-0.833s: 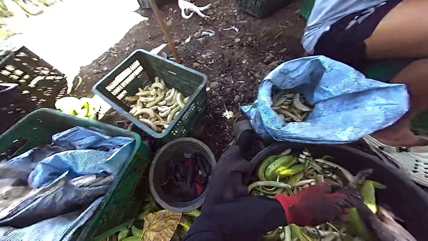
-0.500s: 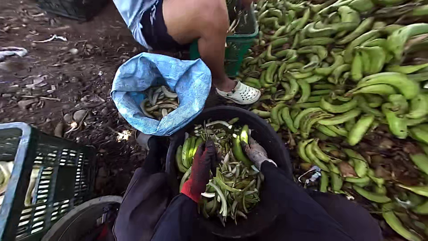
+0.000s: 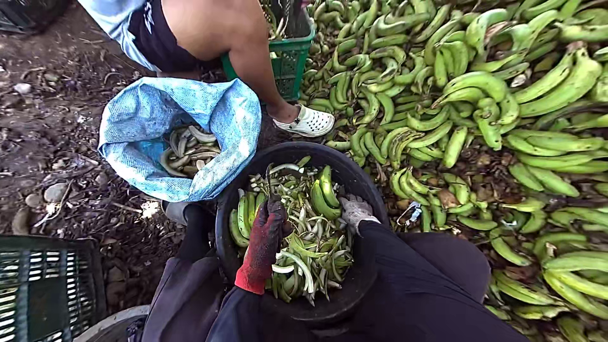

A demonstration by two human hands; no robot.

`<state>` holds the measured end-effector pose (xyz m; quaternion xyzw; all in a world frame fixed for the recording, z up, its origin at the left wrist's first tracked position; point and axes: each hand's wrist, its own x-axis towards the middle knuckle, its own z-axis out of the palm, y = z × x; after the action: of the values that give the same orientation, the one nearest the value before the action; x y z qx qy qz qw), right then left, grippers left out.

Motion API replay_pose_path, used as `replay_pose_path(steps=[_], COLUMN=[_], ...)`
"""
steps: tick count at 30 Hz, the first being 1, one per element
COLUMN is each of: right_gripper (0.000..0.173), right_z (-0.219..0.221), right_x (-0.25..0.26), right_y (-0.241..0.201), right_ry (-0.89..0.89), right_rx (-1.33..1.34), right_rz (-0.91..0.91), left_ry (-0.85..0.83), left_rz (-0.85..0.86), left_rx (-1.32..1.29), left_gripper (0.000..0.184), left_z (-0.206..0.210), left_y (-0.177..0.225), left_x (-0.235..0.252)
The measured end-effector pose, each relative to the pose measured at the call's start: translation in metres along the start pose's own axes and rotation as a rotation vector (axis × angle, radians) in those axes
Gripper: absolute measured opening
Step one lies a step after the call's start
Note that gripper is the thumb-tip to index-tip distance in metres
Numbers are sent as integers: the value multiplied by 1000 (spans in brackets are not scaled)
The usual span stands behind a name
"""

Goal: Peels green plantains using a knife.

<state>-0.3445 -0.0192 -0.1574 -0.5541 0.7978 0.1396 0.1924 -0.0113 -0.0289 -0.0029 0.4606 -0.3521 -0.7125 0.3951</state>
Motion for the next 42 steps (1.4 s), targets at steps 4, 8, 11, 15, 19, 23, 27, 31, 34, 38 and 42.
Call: replay_pose_path(steps=[4,8,11,15,19,23,27,31,34,38,42], right_gripper=[48,47,45,40,34,33,70,47,39,56,78], right_z=[-49,-75,-85,-127,-168,-151,-93,-55,-51,-55,-74], right_x=[-1,-9,-15,-47,-83,-94,-105,-132,-132,-107,-99], right_y=[4,-17,-34,-53,-60,-45,-28,-46,-51,-37,-39], right_ry=[-40,-69,-32,-44,-61,79,122,-518,-418,-9,277], right_rx=[152,422,463,267,305,926,1491,2038,2081,1831,1612], right_rz=[-239,-364,-337,-450,-491,-353,49,-48,-98,107,202], left_ry=[23,28,63,8,-232,-137,-137,-330,-453,-380,-245], left_rz=[23,20,28,162,178,109,144,337,400,301,154], left_rx=[51,246,541,880,958,913,906,1167,1346,1358,1326], left_gripper=[57,63,55,58,63,50,47,52,50,52,52], left_z=[5,13,13,14,33,46,54,73,82,87,97], left_y=[-3,-10,-22,-39,-36,-25,-22,-26,-34,-44,-47], left_x=[4,11,23,44,45,31,11,-24,-41,-53,-64])
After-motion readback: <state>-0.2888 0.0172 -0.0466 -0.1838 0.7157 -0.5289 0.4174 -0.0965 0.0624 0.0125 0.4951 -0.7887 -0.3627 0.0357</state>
